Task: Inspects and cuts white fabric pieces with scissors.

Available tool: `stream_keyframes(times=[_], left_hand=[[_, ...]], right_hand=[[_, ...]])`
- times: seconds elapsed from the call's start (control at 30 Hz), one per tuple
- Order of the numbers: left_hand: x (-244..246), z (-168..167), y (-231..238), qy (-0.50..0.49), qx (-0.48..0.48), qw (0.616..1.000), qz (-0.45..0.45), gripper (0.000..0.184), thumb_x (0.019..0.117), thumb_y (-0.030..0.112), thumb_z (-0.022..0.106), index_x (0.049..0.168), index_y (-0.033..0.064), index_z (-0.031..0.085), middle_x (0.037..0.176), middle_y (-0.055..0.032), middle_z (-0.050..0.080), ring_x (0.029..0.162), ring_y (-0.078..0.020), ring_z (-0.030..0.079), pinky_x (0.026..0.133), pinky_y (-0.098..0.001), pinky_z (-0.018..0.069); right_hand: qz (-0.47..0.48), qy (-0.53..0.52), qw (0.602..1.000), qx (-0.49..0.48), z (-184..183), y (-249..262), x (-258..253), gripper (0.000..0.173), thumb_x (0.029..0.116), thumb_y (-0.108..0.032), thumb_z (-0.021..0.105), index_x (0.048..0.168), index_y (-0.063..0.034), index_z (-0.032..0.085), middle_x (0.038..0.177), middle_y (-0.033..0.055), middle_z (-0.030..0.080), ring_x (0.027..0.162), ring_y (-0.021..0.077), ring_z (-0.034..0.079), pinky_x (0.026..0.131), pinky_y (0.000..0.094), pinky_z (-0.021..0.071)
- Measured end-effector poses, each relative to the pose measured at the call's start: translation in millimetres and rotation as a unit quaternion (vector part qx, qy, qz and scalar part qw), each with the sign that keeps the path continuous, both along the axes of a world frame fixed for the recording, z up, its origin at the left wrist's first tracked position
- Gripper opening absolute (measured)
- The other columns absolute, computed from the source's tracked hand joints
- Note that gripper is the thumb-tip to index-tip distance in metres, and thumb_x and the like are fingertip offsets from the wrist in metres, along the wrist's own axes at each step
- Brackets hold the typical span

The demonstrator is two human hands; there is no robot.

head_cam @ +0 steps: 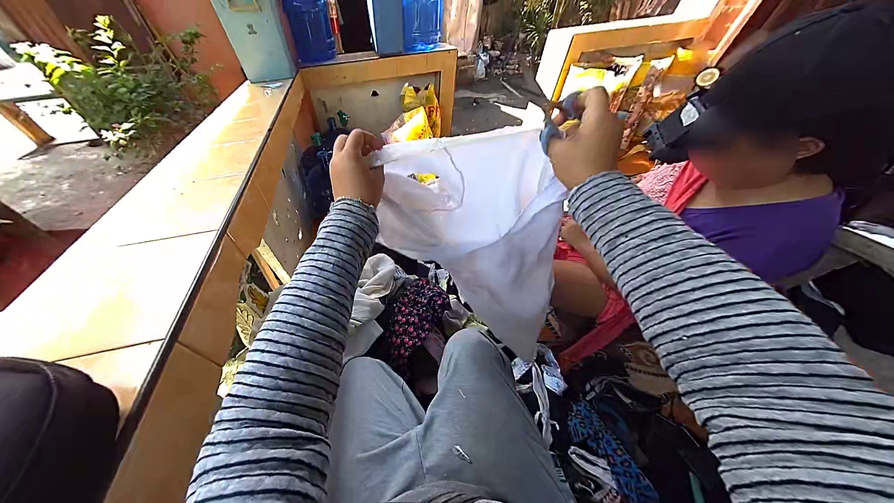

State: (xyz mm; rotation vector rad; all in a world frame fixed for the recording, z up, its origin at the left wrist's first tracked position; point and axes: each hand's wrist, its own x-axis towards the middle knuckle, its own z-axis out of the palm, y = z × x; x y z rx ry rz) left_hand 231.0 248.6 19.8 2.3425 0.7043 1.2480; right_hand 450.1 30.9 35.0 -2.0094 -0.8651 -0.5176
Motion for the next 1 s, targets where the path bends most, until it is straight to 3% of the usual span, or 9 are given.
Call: stream_keyframes(times=[0.13,0.33,0.47,0.57,0.67,0.77,0.83,0.93,1.0], left_hand=[[-18,-31,-23,-0.029,0.062,0.994,-0.086,0.021,0.0839,-0.002,0.072,0.105,-0.0066,0.069,0.105,-0.0246,0.066,0.097,-0.035,0.066,0.087,-0.0481,0.0553],[-74,-232,-96,0.193,-0.084,0.939,-0.272,0.024,0.083,-0.004,0.07,0.107,-0.0048,0.074,0.115,-0.0267,0.068,0.113,-0.0397,0.065,0.101,-0.0536,0.052],[-117,-304,-150,0.25,-0.163,0.877,-0.377,0.024,0.0795,-0.007,0.069,0.103,-0.009,0.072,0.11,-0.0277,0.068,0.106,-0.0394,0.068,0.096,-0.052,0.0543],[-138,-305,-175,0.203,-0.155,0.854,-0.454,0.025,0.0748,0.001,0.07,0.098,-0.0078,0.07,0.097,-0.0235,0.069,0.092,-0.0364,0.069,0.084,-0.0512,0.0572],[-149,-298,-200,0.191,-0.164,0.868,-0.428,0.025,0.0868,0.017,0.067,0.098,-0.0047,0.069,0.088,-0.0177,0.069,0.078,-0.0294,0.07,0.072,-0.0472,0.0589],[-145,-303,-210,0.267,-0.224,0.873,-0.34,0.033,0.0999,0.025,0.064,0.119,-0.0018,0.07,0.094,-0.0184,0.074,0.081,-0.0323,0.072,0.081,-0.0528,0.0583],[-142,-309,-210,0.23,-0.174,0.902,-0.32,0.024,0.0976,0.02,0.065,0.109,0.0014,0.075,0.095,-0.0144,0.077,0.085,-0.0308,0.074,0.084,-0.0507,0.0585],[-139,-324,-208,0.115,-0.062,0.935,-0.329,0.016,0.0949,0.018,0.064,0.096,0.0063,0.075,0.084,-0.0082,0.074,0.083,-0.0245,0.069,0.085,-0.0373,0.0538],[-137,-323,-208,0.076,-0.024,0.938,-0.337,0.017,0.0963,0.017,0.062,0.096,0.005,0.074,0.079,-0.0104,0.068,0.08,-0.0254,0.067,0.08,-0.0352,0.0558]], right_hand=[[0.039,0.009,0.998,0.049,-35,-27,-24,0.048,0.0868,0.0,0.07,0.129,0.0099,0.05,0.118,0.0268,0.065,0.096,0.0375,0.068,0.085,0.0546,0.0547],[0.02,0.176,0.98,-0.085,-246,-102,-76,0.04,0.0898,-0.005,0.069,0.123,0.012,0.056,0.106,0.027,0.068,0.097,0.0363,0.069,0.089,0.0529,0.0561],[-0.035,0.298,0.94,-0.161,-335,-165,-126,0.04,0.0906,-0.003,0.068,0.125,0.0123,0.056,0.105,0.0288,0.068,0.097,0.0405,0.069,0.088,0.0565,0.0542],[-0.067,0.32,0.936,-0.132,-346,-201,-158,0.042,0.0849,0.002,0.072,0.122,0.0133,0.055,0.101,0.0279,0.069,0.09,0.0366,0.07,0.083,0.0524,0.0565],[-0.053,0.345,0.928,-0.13,-341,-221,-177,0.041,0.0835,0.001,0.074,0.118,0.0132,0.056,0.098,0.0257,0.069,0.086,0.0323,0.07,0.081,0.0491,0.0575],[-0.011,0.435,0.889,-0.145,-329,-227,-184,0.04,0.0861,-0.007,0.077,0.118,0.0077,0.057,0.098,0.0158,0.071,0.083,0.02,0.07,0.078,0.0391,0.0586],[0.03,0.495,0.86,-0.121,-313,-229,-192,0.037,0.0891,-0.014,0.076,0.116,0.0051,0.059,0.095,0.0085,0.069,0.072,0.0095,0.065,0.067,0.0275,0.0561],[0.123,0.596,0.785,-0.119,-282,-240,-206,0.024,0.0909,-0.031,0.068,0.099,-0.0089,0.063,0.074,-0.0071,0.062,0.054,0.0009,0.054,0.052,0.0187,0.0479],[0.175,0.689,0.695,-0.109,-260,-247,-214,0.021,0.0896,-0.035,0.068,0.091,-0.0142,0.064,0.074,-0.0064,0.067,0.049,0.0009,0.055,0.046,0.0169,0.0469]])
